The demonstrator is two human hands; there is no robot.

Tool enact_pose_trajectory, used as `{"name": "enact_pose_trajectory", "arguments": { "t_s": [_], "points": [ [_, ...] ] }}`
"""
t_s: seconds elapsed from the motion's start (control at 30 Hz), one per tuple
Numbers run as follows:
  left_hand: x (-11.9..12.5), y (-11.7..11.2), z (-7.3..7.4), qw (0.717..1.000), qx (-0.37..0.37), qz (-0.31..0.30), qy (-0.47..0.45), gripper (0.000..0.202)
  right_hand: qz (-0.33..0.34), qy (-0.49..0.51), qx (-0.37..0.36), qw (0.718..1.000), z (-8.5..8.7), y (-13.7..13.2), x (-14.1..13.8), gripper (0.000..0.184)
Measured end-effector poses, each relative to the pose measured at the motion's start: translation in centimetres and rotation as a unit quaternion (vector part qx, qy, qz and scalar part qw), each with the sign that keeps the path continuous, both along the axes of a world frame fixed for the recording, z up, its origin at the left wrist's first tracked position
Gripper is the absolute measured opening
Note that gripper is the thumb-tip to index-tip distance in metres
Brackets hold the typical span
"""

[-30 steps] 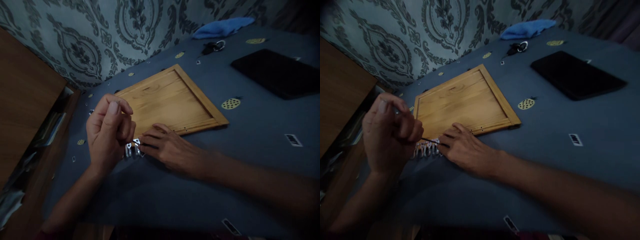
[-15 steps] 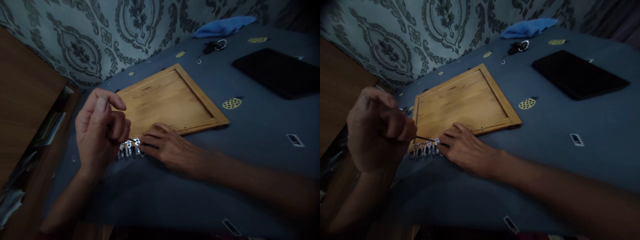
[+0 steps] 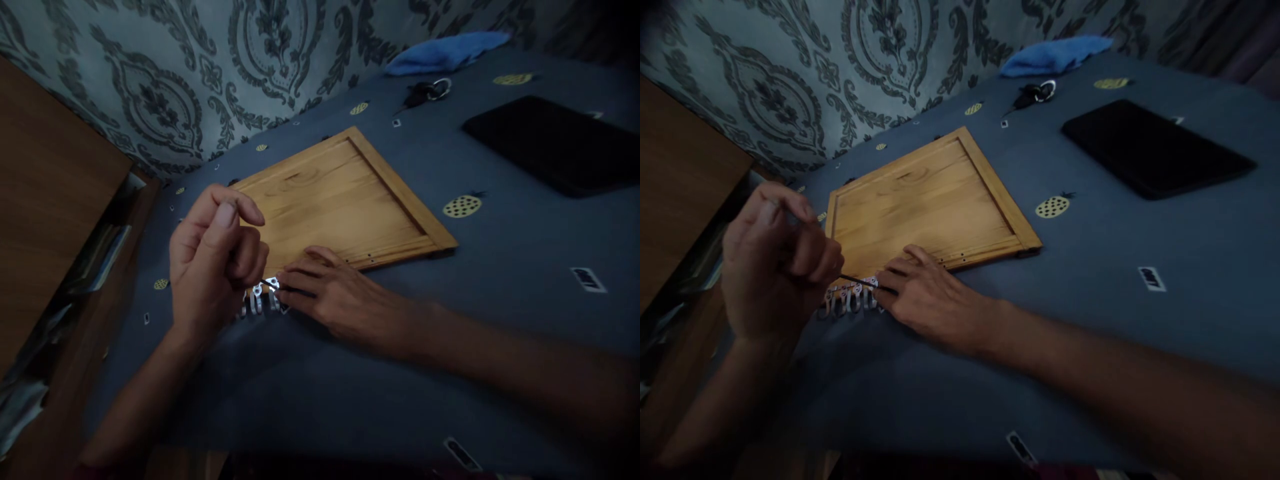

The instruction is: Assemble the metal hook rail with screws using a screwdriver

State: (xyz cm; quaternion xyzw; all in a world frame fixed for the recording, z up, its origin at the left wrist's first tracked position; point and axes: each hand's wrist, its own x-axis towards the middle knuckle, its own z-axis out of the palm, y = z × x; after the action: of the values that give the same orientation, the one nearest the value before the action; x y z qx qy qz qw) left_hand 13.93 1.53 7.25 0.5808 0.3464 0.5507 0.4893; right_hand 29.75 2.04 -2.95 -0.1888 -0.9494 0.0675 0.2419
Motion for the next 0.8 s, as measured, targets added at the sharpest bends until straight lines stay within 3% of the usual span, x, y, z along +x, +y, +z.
{"name": "enact_pose_trajectory", "arguments": {
  "t_s": [0.53,0.8],
  "points": [
    [-2.3,1.4,-0.5,0.982,0.009,-0.187,0.016,0.01,0.003,0.006,-0.011,1.0,0.2,0.0,0.0,0.019],
    [-2.3,1.1,-0.4,0.98,-0.021,-0.198,0.019,0.007,0.006,0.002,-0.005,1.0,0.0,0.0,0.0,0.021]
  ]
}}
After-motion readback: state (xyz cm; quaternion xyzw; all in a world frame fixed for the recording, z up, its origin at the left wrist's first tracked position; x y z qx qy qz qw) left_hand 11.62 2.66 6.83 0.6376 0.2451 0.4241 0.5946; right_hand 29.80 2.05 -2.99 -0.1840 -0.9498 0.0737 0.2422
